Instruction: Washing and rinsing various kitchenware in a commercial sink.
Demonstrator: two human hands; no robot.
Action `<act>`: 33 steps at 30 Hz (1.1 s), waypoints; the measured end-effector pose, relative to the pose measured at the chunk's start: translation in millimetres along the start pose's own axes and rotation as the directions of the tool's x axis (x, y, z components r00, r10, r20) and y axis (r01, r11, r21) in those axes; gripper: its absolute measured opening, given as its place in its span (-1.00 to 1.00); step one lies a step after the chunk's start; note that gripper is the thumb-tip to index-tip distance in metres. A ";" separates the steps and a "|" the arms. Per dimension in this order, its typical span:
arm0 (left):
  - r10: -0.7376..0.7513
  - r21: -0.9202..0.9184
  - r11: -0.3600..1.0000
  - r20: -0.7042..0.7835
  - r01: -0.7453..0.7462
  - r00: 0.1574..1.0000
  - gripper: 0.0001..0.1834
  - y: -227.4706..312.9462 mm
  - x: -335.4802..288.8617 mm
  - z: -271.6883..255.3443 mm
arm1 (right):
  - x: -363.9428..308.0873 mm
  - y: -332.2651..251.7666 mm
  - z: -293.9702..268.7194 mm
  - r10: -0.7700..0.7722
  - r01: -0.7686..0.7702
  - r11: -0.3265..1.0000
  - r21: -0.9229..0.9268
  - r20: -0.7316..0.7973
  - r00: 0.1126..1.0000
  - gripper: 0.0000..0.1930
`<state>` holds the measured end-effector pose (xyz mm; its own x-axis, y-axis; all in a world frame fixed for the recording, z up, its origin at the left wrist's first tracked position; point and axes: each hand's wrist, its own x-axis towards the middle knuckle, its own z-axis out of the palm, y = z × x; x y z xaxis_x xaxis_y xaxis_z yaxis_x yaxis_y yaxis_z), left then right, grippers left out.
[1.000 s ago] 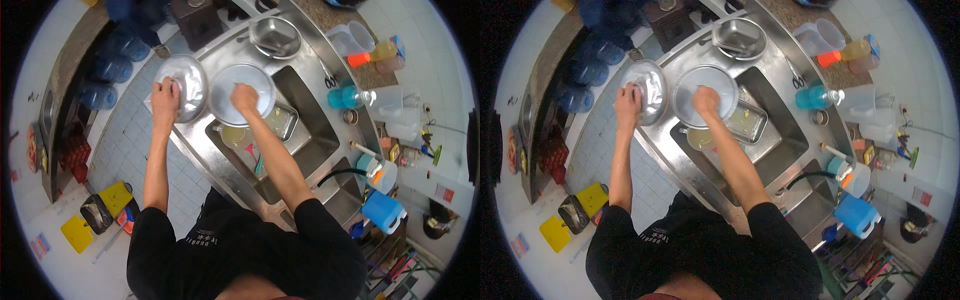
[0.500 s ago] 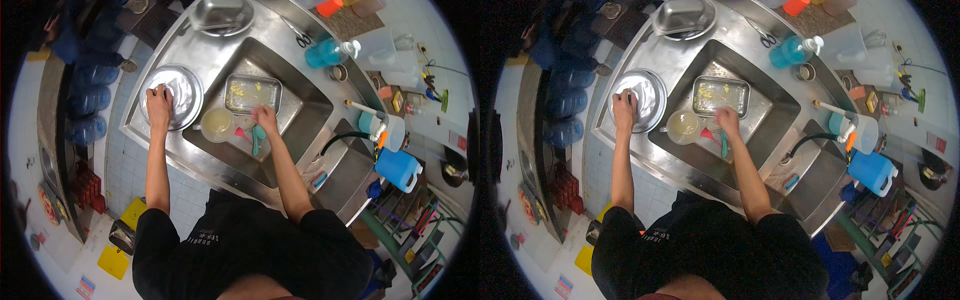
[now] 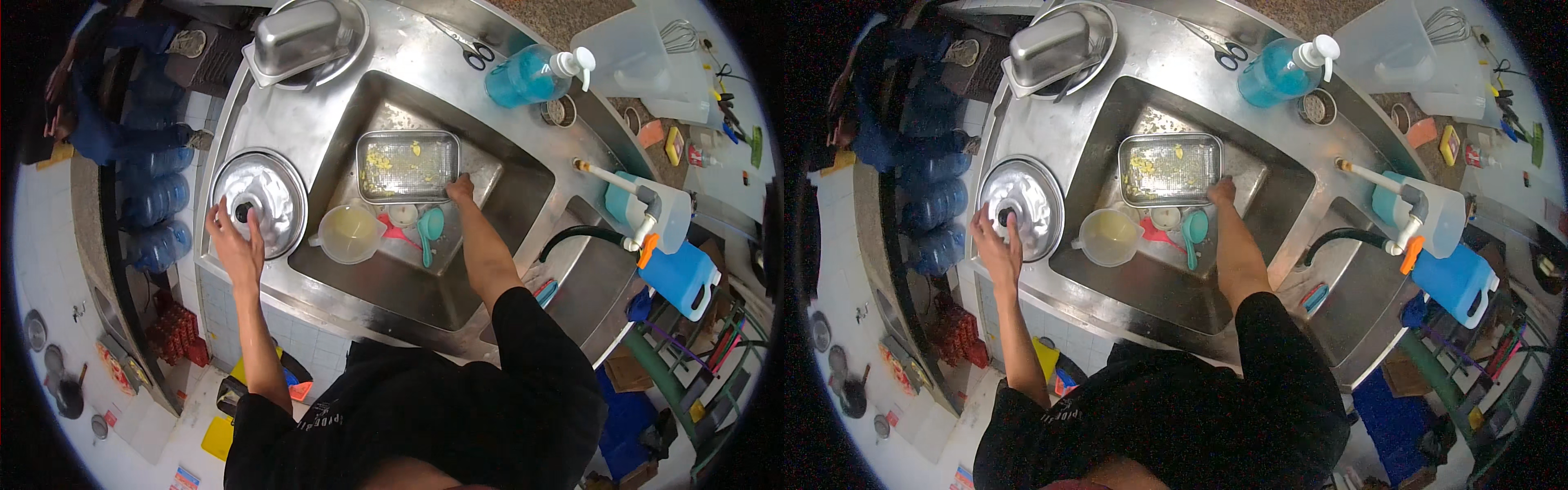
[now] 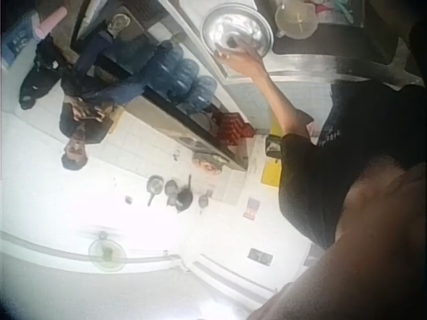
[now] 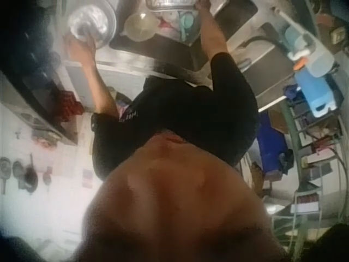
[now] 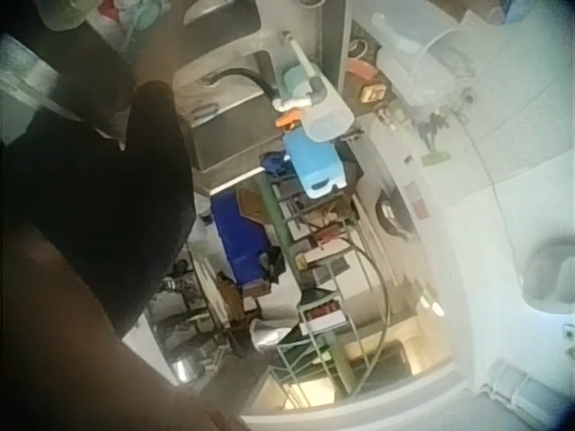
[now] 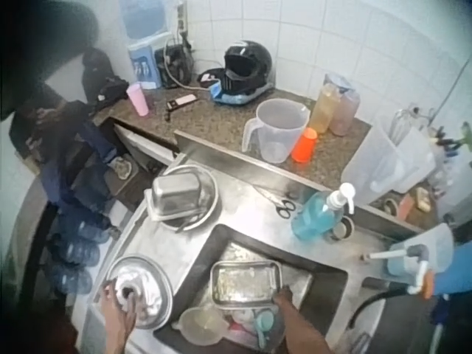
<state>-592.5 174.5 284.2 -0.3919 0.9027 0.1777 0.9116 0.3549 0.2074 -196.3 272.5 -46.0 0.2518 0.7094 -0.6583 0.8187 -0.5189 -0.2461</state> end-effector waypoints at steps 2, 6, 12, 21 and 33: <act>-0.053 -0.118 0.992 -0.050 0.046 0.997 -0.59 11.6 -6.8 -8.5 | -3.8 -0.7 -3.4 0.052 -0.058 0.995 0.077 0.079 0.995 -0.55; -0.094 -0.357 0.929 0.023 0.096 0.995 -0.71 50.3 -37.4 -13.8 | -41.1 2.0 -30.2 -0.180 0.077 0.821 0.566 0.128 0.975 -0.56; 0.110 -0.661 0.738 0.315 0.135 0.943 -0.82 123.7 -104.4 -6.3 | -158.0 27.0 -100.3 -0.114 0.104 0.730 0.676 -0.029 0.993 -0.55; 0.205 -0.732 0.653 0.419 0.195 0.885 -0.88 167.5 -172.2 -22.1 | -378.1 190.8 -191.2 0.302 -0.087 0.182 0.979 0.029 0.953 -0.62; 0.149 -0.652 0.703 0.526 0.284 0.837 -0.81 283.1 -314.9 -22.4 | -318.7 477.7 -190.8 0.376 -0.036 0.659 0.751 -0.288 0.881 -0.62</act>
<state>-213.8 -14.7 308.5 -0.1266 0.9367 -0.3265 0.4483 0.3476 0.8235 213.0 -110.5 182.0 0.6780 0.5673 -0.4675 0.1432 -0.7257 -0.6730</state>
